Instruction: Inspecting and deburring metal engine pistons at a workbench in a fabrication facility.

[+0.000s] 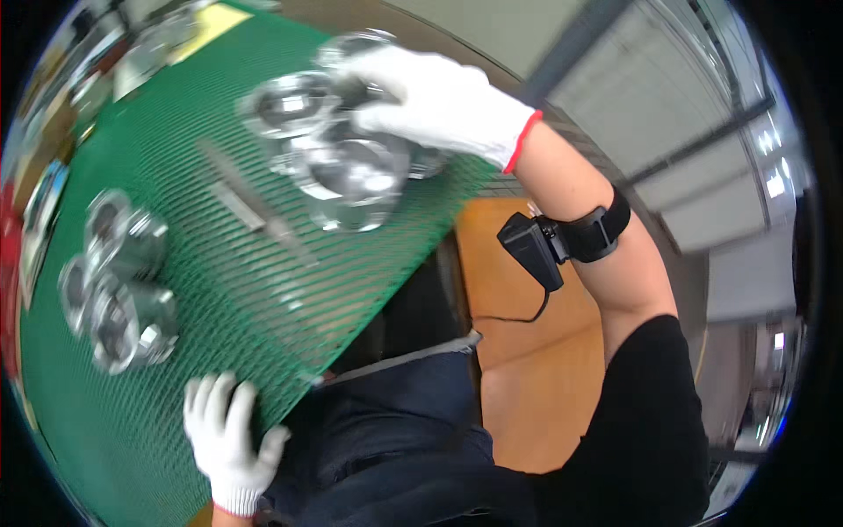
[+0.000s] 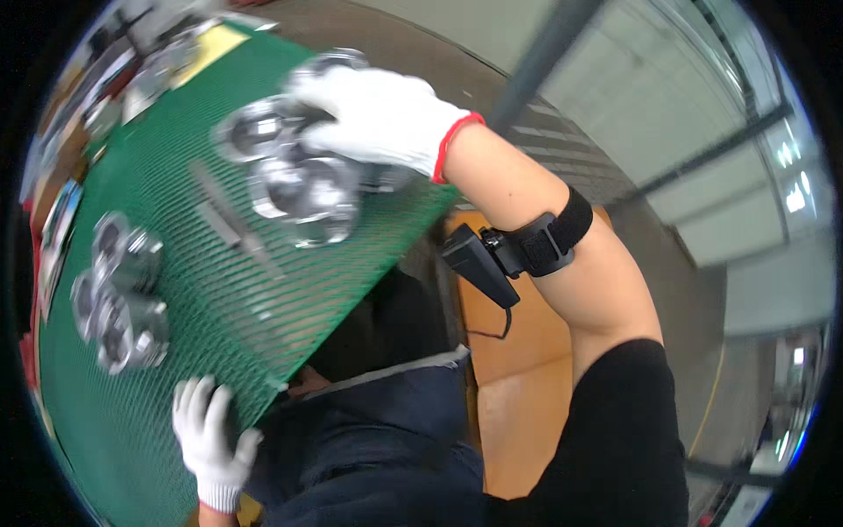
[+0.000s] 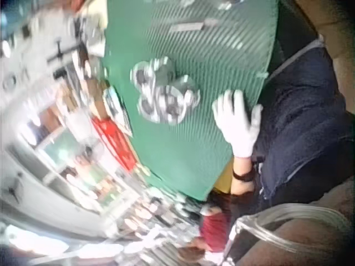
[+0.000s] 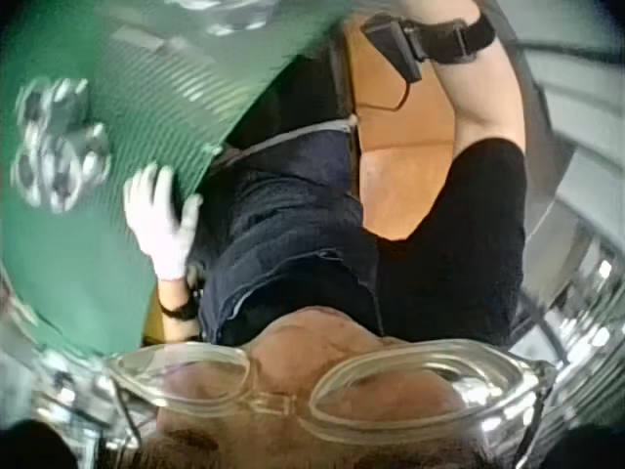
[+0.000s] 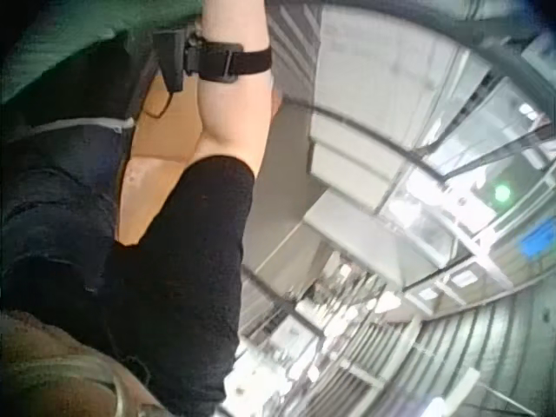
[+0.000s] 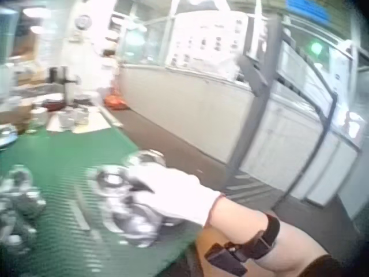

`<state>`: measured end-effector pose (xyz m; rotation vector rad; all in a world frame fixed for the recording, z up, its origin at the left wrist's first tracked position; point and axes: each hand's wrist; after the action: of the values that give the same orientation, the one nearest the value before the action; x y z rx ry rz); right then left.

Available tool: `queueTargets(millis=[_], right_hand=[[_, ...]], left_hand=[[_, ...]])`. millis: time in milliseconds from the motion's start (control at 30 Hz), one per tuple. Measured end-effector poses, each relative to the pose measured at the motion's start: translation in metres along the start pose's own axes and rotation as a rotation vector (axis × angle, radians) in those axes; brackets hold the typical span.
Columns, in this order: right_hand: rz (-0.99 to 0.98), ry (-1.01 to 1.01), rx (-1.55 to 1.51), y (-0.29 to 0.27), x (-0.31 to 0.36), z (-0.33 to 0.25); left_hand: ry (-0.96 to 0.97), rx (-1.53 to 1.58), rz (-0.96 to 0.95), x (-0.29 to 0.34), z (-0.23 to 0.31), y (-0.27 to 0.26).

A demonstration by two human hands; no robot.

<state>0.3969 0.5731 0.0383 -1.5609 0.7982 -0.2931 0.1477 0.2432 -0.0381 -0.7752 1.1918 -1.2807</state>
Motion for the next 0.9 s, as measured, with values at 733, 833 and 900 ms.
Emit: queueTargets(millis=[733, 833, 900], right_hand=[[0.188, 1.604, -0.475, 0.199, 0.407, 0.367], [-0.002, 1.685, -0.517, 0.195, 0.390, 0.387], [-0.132, 1.635, -0.432, 0.183, 0.335, 0.370]], left_hand=[[0.015, -0.294, -0.128, -0.007, 0.027, 0.008], [-0.017, -0.317, -0.128, 0.007, 0.030, -0.003], [-0.054, -0.352, -0.124, 0.018, 0.039, -0.010]])
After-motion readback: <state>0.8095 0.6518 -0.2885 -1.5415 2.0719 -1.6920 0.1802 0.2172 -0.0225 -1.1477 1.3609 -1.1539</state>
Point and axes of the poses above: each hand's wrist, its own x-axis away from the middle knuckle, its own y-axis out of the palm, z = x × y, and after that the axes turned 4 degrees about x, right-handed
